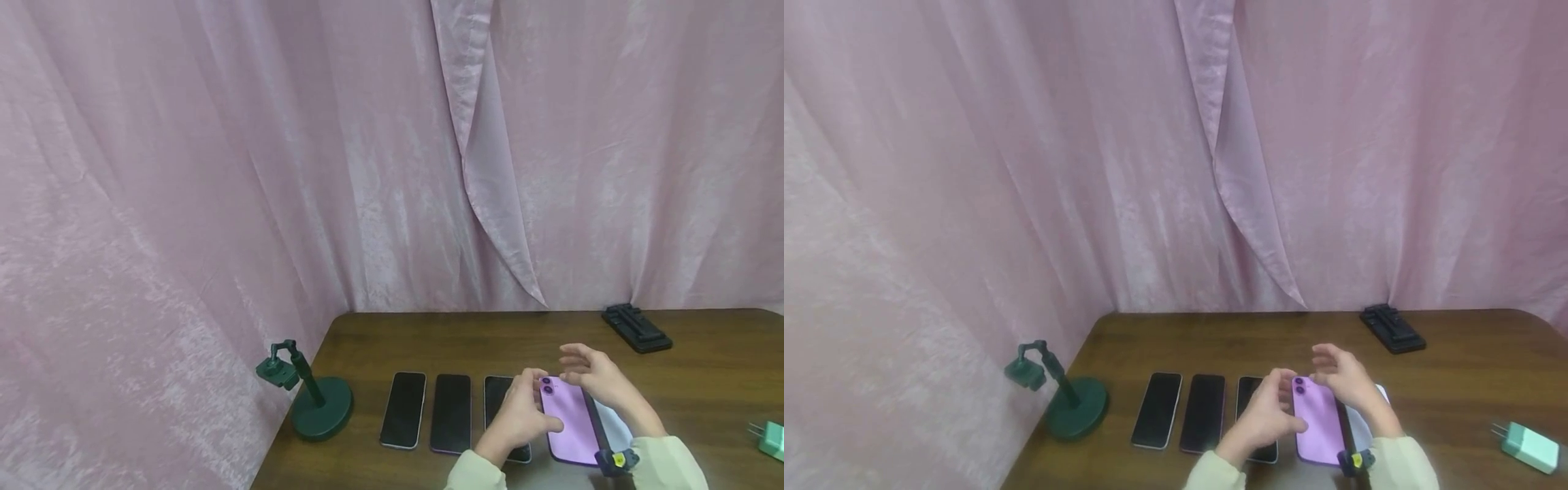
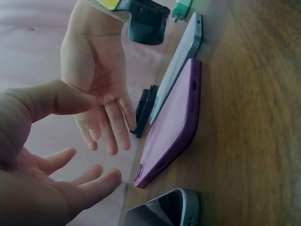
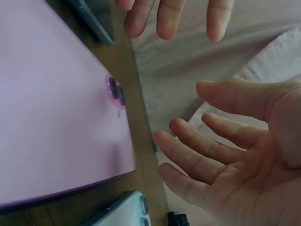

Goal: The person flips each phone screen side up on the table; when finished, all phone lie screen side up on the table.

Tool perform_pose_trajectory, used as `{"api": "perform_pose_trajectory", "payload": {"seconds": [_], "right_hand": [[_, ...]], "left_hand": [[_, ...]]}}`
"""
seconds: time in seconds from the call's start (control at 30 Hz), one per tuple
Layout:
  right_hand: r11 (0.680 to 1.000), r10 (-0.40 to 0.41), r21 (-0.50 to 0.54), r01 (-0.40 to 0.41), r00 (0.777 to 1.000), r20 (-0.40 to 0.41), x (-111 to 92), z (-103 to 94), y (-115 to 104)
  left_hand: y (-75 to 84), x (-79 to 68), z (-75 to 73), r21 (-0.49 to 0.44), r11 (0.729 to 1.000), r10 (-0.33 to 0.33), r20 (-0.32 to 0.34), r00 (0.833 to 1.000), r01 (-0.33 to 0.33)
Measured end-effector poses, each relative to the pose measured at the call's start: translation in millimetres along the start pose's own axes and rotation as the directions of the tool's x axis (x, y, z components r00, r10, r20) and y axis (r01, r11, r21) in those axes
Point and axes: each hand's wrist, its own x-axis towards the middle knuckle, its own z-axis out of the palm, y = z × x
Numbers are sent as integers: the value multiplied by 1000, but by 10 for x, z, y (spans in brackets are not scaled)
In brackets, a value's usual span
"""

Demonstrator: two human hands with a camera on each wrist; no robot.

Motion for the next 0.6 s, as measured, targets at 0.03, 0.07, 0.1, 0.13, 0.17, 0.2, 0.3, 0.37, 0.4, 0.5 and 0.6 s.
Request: {"api": "perform_pose_trajectory", "payload": {"seconds": [0.03, 0.07, 0.1, 0.13, 0.17, 0.2, 0.3, 0.37, 0.4, 0.5, 0.6], "right_hand": [[1000, -2, -11, 2, 1000, 13, 9, -7, 11], [1000, -4, -16, 4, 1000, 25, 17, -12, 21], [1000, -10, -18, 10, 999, 39, 27, -16, 33], [1000, -17, -19, 18, 999, 47, 35, -20, 43], [999, -25, -23, 26, 998, 54, 43, -22, 54], [999, -27, -32, 29, 998, 57, 49, -22, 65], [996, -40, -71, 44, 997, 60, 62, -24, 93], [994, -37, -101, 43, 998, 57, 61, -27, 105], [993, -34, -115, 40, 998, 55, 58, -28, 110], [988, -15, -155, 24, 998, 54, 47, -25, 129], [982, -2, -190, 13, 998, 56, 42, -9, 143]], "left_hand": [[4, 0, 11, 33, 999, -3, 12, 1000, 3], [7, 0, 22, 61, 998, -7, 25, 1000, 6], [12, -2, 31, 86, 996, -13, 38, 999, 10], [17, -4, 41, 112, 994, -20, 50, 999, 14], [20, -6, 52, 135, 991, -24, 59, 998, 15], [24, -11, 64, 162, 987, -28, 63, 998, 18], [40, -32, 106, 219, 975, -38, 67, 997, 22], [44, -51, 138, 252, 967, -44, 58, 997, 28], [46, -60, 154, 261, 965, -50, 54, 997, 34], [42, -82, 199, 275, 960, -69, 43, 997, 54], [30, -102, 236, 290, 954, -84, 31, 996, 71]]}}
